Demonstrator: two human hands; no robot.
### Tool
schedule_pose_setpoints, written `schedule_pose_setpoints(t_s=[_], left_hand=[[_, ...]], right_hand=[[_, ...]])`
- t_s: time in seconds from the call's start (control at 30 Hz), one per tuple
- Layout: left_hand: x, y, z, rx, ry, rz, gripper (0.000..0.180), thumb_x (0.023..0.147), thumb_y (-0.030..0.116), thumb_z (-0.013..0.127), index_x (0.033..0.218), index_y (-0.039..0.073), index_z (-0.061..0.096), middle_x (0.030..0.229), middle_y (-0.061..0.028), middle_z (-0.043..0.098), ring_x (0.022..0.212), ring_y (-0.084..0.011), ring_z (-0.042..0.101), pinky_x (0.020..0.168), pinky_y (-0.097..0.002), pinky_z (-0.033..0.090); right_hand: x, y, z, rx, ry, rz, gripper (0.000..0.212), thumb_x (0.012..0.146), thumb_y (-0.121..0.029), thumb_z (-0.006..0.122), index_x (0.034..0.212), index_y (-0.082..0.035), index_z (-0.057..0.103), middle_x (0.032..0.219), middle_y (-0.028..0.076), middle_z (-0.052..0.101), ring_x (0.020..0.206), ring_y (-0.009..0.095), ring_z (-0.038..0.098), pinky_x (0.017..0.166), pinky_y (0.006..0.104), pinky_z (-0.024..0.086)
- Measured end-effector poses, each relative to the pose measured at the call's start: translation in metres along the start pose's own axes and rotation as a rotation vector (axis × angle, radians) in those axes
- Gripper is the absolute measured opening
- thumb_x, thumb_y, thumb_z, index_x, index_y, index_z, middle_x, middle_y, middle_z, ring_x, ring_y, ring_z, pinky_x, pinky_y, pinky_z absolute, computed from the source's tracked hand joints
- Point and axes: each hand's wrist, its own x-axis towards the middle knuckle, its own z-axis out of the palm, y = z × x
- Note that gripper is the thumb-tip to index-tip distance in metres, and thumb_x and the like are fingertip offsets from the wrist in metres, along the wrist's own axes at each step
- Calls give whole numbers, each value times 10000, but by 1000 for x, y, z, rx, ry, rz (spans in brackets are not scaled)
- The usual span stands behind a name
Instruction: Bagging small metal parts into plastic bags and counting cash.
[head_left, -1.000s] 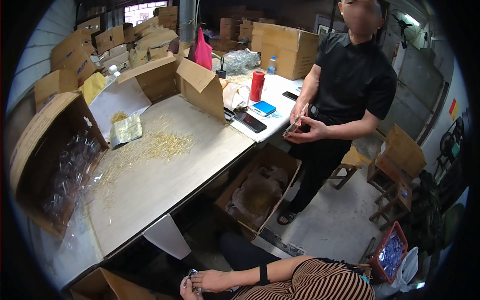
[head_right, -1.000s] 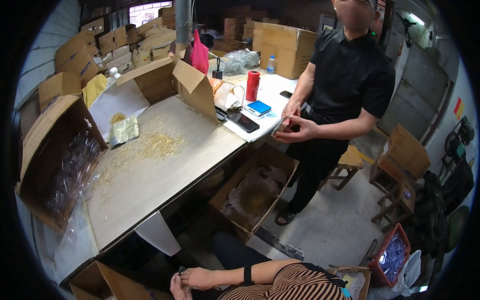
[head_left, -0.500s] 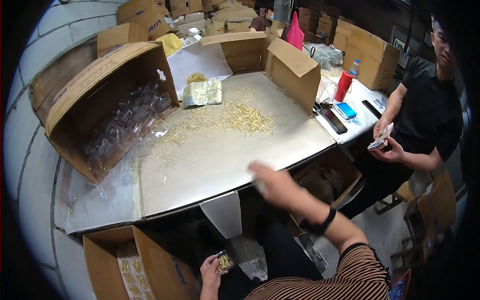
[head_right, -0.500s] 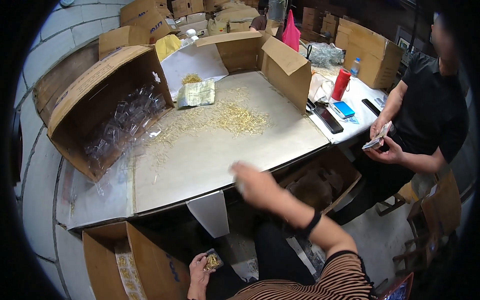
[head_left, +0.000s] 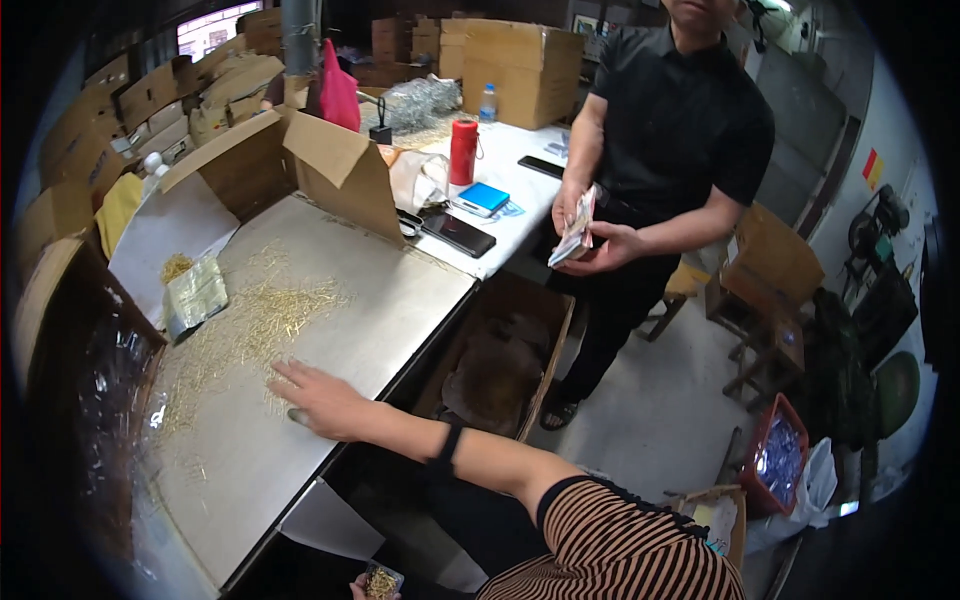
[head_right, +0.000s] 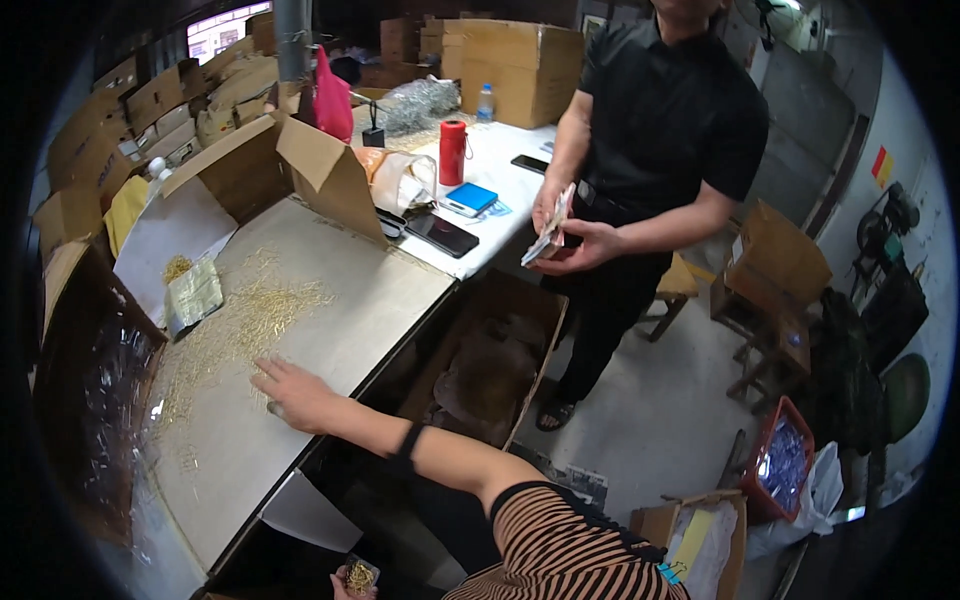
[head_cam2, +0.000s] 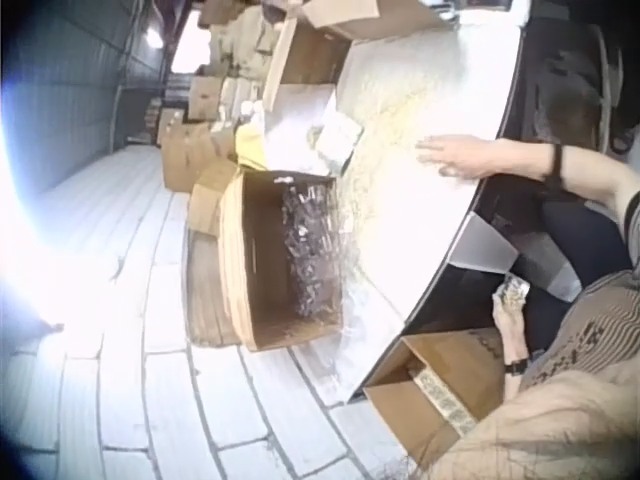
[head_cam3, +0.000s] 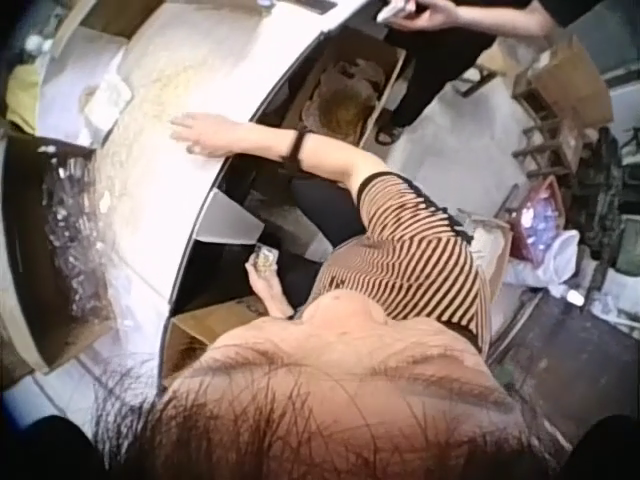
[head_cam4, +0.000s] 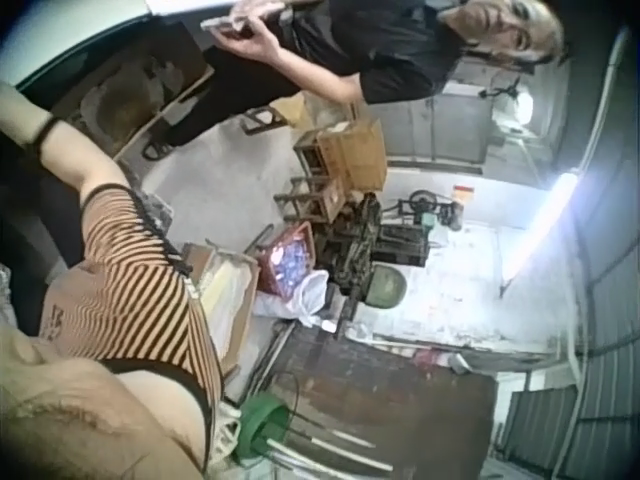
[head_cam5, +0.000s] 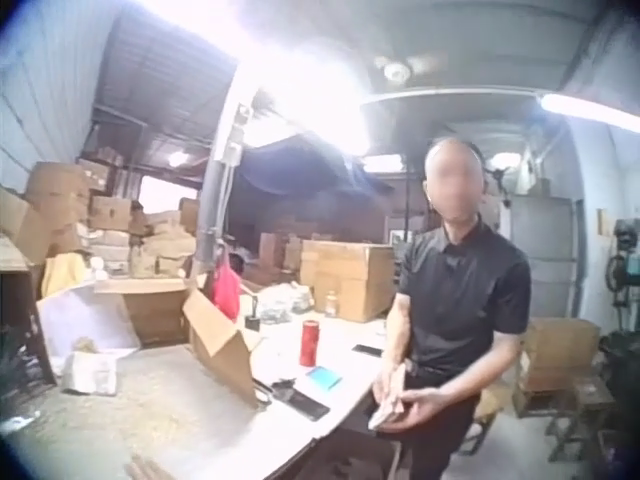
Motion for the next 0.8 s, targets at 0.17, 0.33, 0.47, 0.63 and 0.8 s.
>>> schedule_pose_setpoints(t_s=[0.17,0.33,0.47,0.63,0.8], left_hand=[[-10,18,16,-20,64,19,475,950,399,372,1187,14,516,1129,-135,566,1023,-254,535,860,-358,444],[-13,28,10,33,86,27,475,948,405,371,1184,20,519,1132,-135,567,1022,-255,535,859,-361,441],[-8,27,-4,2,97,18,448,947,402,380,1158,37,532,1096,-124,580,941,-236,562,724,-312,480],[-12,27,-7,-49,93,50,436,945,402,389,1151,44,527,1068,-120,591,885,-227,577,648,-283,482],[-32,38,-19,-98,240,123,468,940,414,395,1163,19,510,1086,-153,584,910,-242,583,687,-325,498]], right_hand=[[-109,-7,-145,5,867,418,340,817,-40,558,1155,-5,538,764,137,655,644,270,650,600,307,512],[-139,10,-182,31,869,790,643,829,-63,531,1390,4,223,767,158,646,659,281,644,620,347,481],[-141,5,-157,-43,600,737,530,807,-84,556,1295,25,378,778,172,638,735,369,614,678,401,475],[-116,-13,-102,-86,464,380,292,801,-55,569,1085,13,553,1044,189,599,983,322,576,826,372,479],[-64,-29,-52,107,314,280,318,824,-93,560,1112,39,535,1139,197,560,1071,332,530,903,378,442]])
